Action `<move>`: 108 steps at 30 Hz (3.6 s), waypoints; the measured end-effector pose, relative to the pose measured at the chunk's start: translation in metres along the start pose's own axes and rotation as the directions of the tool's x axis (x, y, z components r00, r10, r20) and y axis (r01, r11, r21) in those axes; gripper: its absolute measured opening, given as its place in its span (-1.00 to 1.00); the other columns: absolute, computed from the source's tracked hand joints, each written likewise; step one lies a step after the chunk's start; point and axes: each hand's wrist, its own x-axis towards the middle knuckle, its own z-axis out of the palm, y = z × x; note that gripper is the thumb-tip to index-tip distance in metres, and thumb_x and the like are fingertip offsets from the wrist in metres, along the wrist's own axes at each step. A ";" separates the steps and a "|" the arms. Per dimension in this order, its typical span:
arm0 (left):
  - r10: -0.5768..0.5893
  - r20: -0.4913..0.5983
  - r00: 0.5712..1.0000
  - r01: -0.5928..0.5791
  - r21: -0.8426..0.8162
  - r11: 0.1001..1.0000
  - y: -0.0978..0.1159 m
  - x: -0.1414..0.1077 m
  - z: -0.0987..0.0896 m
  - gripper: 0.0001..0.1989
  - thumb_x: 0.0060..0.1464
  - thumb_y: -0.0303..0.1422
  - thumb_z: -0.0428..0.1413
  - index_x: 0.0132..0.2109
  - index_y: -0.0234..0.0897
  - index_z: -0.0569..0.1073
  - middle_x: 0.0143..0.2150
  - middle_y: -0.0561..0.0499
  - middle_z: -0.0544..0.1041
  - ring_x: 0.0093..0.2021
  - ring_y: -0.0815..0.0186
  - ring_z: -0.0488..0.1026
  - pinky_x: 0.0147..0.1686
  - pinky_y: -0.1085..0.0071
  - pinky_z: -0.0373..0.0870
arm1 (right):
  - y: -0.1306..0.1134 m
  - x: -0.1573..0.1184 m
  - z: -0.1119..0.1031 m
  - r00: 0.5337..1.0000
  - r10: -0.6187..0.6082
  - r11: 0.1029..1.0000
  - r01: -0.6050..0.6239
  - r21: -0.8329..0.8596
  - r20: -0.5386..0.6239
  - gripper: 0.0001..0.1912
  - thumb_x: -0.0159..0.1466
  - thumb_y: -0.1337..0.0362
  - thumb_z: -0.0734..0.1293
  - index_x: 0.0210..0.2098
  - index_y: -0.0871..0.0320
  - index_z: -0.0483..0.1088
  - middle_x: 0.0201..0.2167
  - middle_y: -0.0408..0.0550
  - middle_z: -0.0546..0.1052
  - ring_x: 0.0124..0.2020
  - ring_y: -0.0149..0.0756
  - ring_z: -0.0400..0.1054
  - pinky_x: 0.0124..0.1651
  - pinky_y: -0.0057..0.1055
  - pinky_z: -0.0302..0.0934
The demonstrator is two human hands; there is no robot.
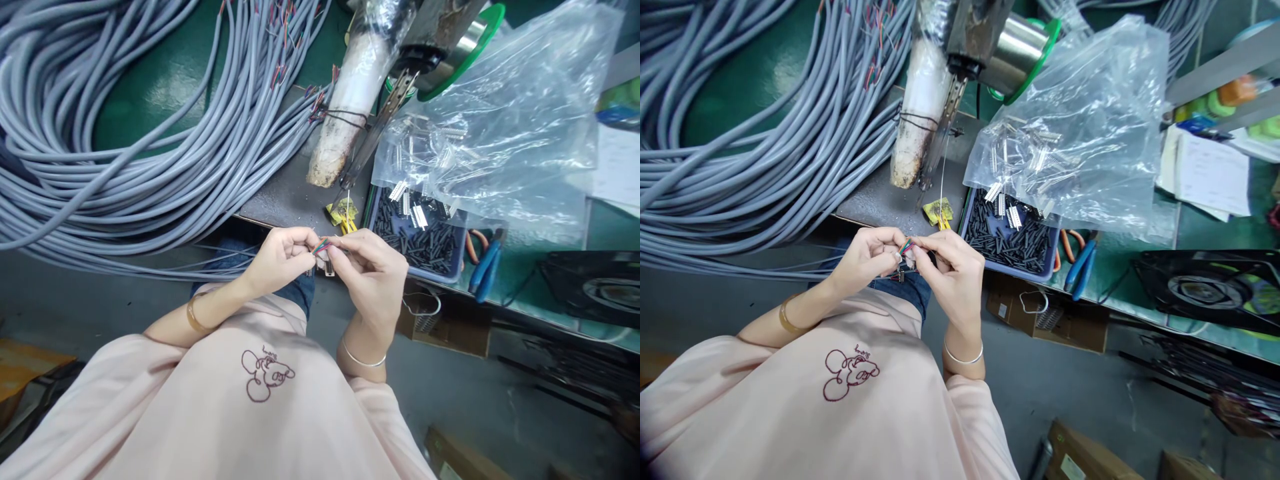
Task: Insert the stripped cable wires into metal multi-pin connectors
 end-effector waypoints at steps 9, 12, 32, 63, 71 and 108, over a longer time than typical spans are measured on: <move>-0.018 -0.012 1.000 0.018 0.010 1.000 -0.001 -0.002 0.004 -0.95 -0.20 -0.46 0.11 -0.51 -0.29 0.35 -0.67 0.21 0.30 -0.70 0.60 0.11 -0.67 0.62 0.03 | -0.002 0.000 0.001 1.000 -0.009 0.999 0.009 0.039 -0.023 -0.87 0.22 0.41 0.41 -0.39 0.08 0.59 -0.47 -0.18 0.59 -0.48 -0.44 0.40 -0.48 -0.49 0.22; -0.024 -0.016 1.000 0.024 0.003 1.000 -0.002 -0.002 0.004 -0.96 -0.21 -0.47 0.11 -0.52 -0.29 0.36 -0.68 0.22 0.30 -0.70 0.60 0.12 -0.66 0.63 0.05 | -0.002 -0.001 0.000 1.000 0.006 1.000 -0.006 0.020 -0.001 -0.88 0.23 0.39 0.40 -0.38 0.08 0.59 -0.46 -0.16 0.59 -0.49 -0.43 0.39 -0.47 -0.47 0.25; -0.048 -0.084 0.995 0.051 0.034 0.998 -0.003 -0.006 0.007 -0.94 -0.22 -0.45 0.14 -0.46 -0.32 0.42 -0.60 0.16 0.43 -0.64 0.59 0.24 -0.62 0.63 0.16 | -0.006 -0.002 0.001 1.000 0.019 1.000 -0.019 0.008 -0.005 -0.87 0.18 0.43 0.39 -0.47 0.13 0.50 -0.53 -0.25 0.47 -0.65 -0.59 0.03 -0.59 -0.51 -0.08; 0.052 -0.255 0.966 -0.047 0.025 0.999 -0.006 0.004 -0.001 -0.79 -0.12 -0.41 0.31 -0.45 -0.30 0.39 -0.57 0.16 0.41 -0.69 0.60 0.22 -0.71 0.64 0.13 | 0.031 -0.020 0.030 0.874 -0.302 0.947 0.230 -0.223 -0.381 -0.87 0.30 0.43 0.43 -0.23 0.08 0.46 -0.23 -0.15 0.66 -0.20 -0.35 0.61 -0.14 -0.37 0.54; 0.228 -0.328 0.917 -0.201 0.115 0.973 -0.002 0.019 0.002 -0.81 -0.13 -0.49 0.27 -0.47 -0.31 0.37 -0.44 0.11 0.48 -0.65 0.64 0.21 -0.68 0.64 0.12 | 0.027 -0.005 0.027 0.889 -0.332 0.931 0.254 -0.264 -0.315 -0.85 0.30 0.43 0.38 -0.32 0.07 0.37 -0.18 -0.11 0.67 -0.19 -0.33 0.62 -0.16 -0.36 0.54; 0.231 -0.362 0.903 -0.164 0.207 0.964 0.000 0.023 0.002 -0.86 -0.13 -0.45 0.26 -0.49 -0.32 0.42 -0.42 0.07 0.49 -0.54 0.57 0.26 -0.58 0.63 0.19 | 0.028 0.004 0.023 0.881 -0.392 0.893 0.295 -0.339 -0.265 -0.84 0.30 0.42 0.41 -0.32 0.05 0.39 -0.24 -0.16 0.68 -0.23 -0.33 0.61 -0.19 -0.37 0.50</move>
